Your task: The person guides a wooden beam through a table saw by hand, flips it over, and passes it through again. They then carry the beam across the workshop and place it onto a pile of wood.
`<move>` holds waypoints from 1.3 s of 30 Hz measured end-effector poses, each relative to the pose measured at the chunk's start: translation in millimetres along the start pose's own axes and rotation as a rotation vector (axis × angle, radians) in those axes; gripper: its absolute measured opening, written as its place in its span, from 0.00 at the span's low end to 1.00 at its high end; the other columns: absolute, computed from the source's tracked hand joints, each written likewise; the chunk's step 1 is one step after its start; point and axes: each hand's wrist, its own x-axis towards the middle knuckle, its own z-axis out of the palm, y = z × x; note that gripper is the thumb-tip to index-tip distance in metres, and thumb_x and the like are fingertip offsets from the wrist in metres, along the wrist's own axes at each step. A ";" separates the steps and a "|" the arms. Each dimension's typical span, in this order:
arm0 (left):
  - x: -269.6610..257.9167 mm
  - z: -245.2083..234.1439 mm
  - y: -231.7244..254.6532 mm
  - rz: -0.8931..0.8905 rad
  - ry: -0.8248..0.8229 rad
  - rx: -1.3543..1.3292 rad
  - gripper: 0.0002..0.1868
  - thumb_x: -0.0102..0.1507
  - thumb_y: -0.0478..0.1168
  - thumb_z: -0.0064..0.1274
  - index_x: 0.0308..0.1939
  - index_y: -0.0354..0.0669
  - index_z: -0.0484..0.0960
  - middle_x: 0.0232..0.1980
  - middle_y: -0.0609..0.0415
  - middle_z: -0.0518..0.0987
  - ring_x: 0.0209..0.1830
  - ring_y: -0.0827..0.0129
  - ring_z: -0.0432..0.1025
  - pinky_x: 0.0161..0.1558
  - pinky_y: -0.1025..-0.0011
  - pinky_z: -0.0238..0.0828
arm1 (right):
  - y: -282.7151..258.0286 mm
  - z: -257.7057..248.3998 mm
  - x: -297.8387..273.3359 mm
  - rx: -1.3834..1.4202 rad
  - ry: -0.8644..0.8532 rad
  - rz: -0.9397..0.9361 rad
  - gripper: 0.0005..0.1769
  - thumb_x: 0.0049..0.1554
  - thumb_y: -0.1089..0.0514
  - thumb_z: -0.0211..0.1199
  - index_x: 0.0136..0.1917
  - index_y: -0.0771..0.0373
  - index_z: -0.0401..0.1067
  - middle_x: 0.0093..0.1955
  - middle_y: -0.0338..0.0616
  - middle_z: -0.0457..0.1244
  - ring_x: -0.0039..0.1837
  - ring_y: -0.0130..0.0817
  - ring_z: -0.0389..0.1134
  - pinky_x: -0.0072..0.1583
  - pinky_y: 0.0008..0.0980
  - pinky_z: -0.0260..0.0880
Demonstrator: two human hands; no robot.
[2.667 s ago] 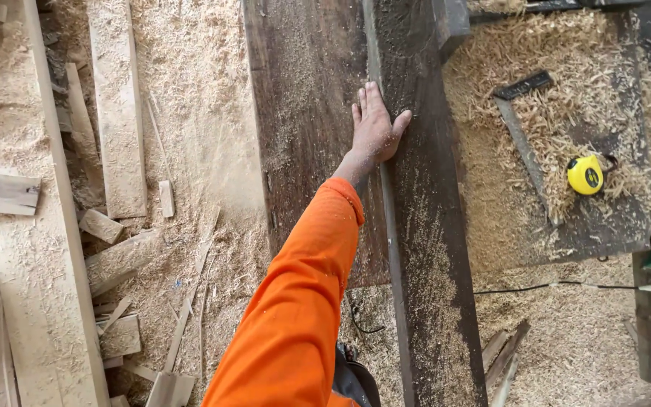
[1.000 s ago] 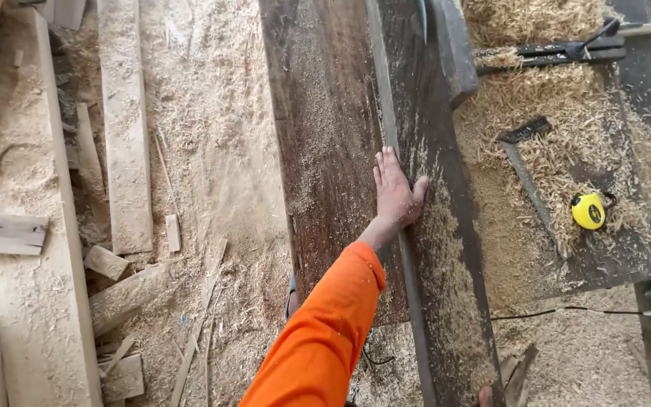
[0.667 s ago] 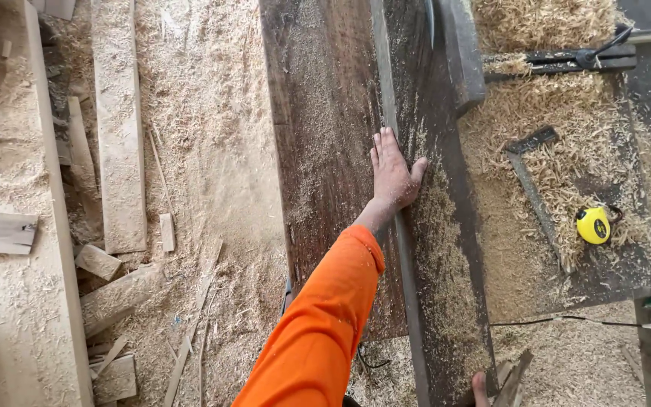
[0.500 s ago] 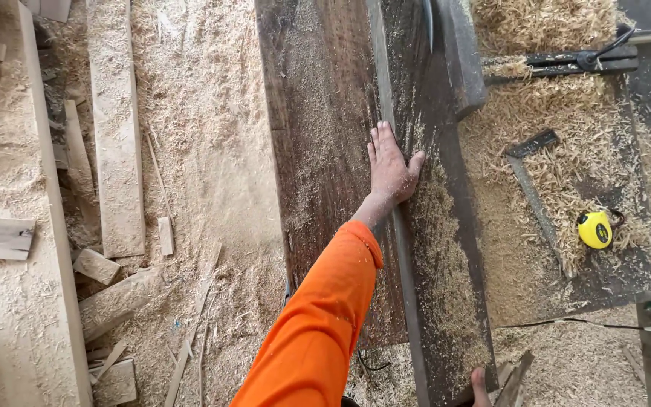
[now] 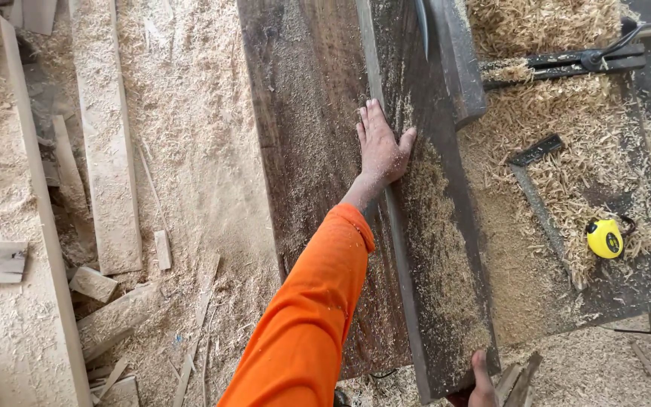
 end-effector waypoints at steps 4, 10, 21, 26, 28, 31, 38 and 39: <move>23.1 5.3 -11.2 0.006 0.007 0.003 0.55 0.66 0.58 0.50 0.79 0.25 0.35 0.84 0.32 0.40 0.86 0.47 0.31 0.81 0.53 0.24 | -53.8 75.4 0.3 0.020 0.042 -0.028 0.44 0.62 0.31 0.49 0.77 0.65 0.54 0.62 0.58 0.65 0.64 0.52 0.68 0.64 0.56 0.70; -13.8 -9.1 2.0 -0.009 -0.040 -0.006 0.57 0.66 0.61 0.51 0.79 0.26 0.35 0.83 0.32 0.41 0.86 0.45 0.33 0.80 0.51 0.26 | -33.6 48.0 42.6 -0.138 0.036 -0.115 0.54 0.54 0.23 0.56 0.74 0.68 0.59 0.57 0.56 0.64 0.55 0.47 0.69 0.51 0.48 0.74; -177.7 19.8 24.6 0.005 0.074 -0.101 0.58 0.64 0.55 0.55 0.81 0.28 0.35 0.85 0.30 0.39 0.87 0.41 0.32 0.81 0.47 0.25 | -41.2 105.9 -66.4 -0.780 0.325 -1.658 0.63 0.62 0.24 0.56 0.84 0.78 0.38 0.84 0.75 0.36 0.86 0.63 0.36 0.81 0.54 0.41; -159.0 19.3 24.1 0.016 0.128 -0.117 0.57 0.64 0.54 0.56 0.81 0.29 0.36 0.84 0.29 0.41 0.87 0.41 0.32 0.81 0.48 0.26 | -45.4 130.3 -33.9 -1.202 -0.086 -1.831 0.33 0.59 0.53 0.58 0.76 0.63 0.63 0.81 0.53 0.54 0.85 0.53 0.51 0.83 0.53 0.44; -158.8 19.7 22.0 -0.001 0.120 -0.126 0.57 0.64 0.54 0.56 0.81 0.28 0.36 0.84 0.29 0.41 0.86 0.41 0.32 0.81 0.48 0.25 | -46.8 135.1 -40.5 -1.213 -0.085 -1.822 0.33 0.58 0.55 0.57 0.76 0.64 0.63 0.80 0.54 0.55 0.84 0.54 0.52 0.82 0.54 0.45; -143.4 19.5 20.1 0.007 0.130 -0.138 0.58 0.63 0.54 0.57 0.81 0.29 0.36 0.84 0.29 0.41 0.86 0.41 0.32 0.81 0.48 0.25 | -53.0 148.8 -43.8 -1.227 -0.074 -1.809 0.33 0.56 0.58 0.56 0.75 0.65 0.64 0.80 0.56 0.55 0.83 0.54 0.52 0.81 0.55 0.46; -103.2 17.8 14.5 0.019 0.128 -0.123 0.58 0.63 0.53 0.56 0.81 0.29 0.36 0.84 0.30 0.41 0.86 0.40 0.32 0.81 0.48 0.25 | -73.0 178.8 -37.7 -1.235 -0.039 -1.795 0.33 0.55 0.59 0.57 0.74 0.64 0.65 0.79 0.55 0.56 0.82 0.53 0.53 0.80 0.54 0.47; -99.0 18.6 13.6 0.015 0.128 -0.125 0.58 0.63 0.53 0.56 0.81 0.29 0.36 0.84 0.30 0.41 0.86 0.40 0.32 0.81 0.48 0.25 | -75.9 182.9 -37.0 -1.241 -0.041 -1.794 0.33 0.55 0.59 0.57 0.74 0.64 0.65 0.79 0.55 0.56 0.82 0.53 0.53 0.80 0.54 0.47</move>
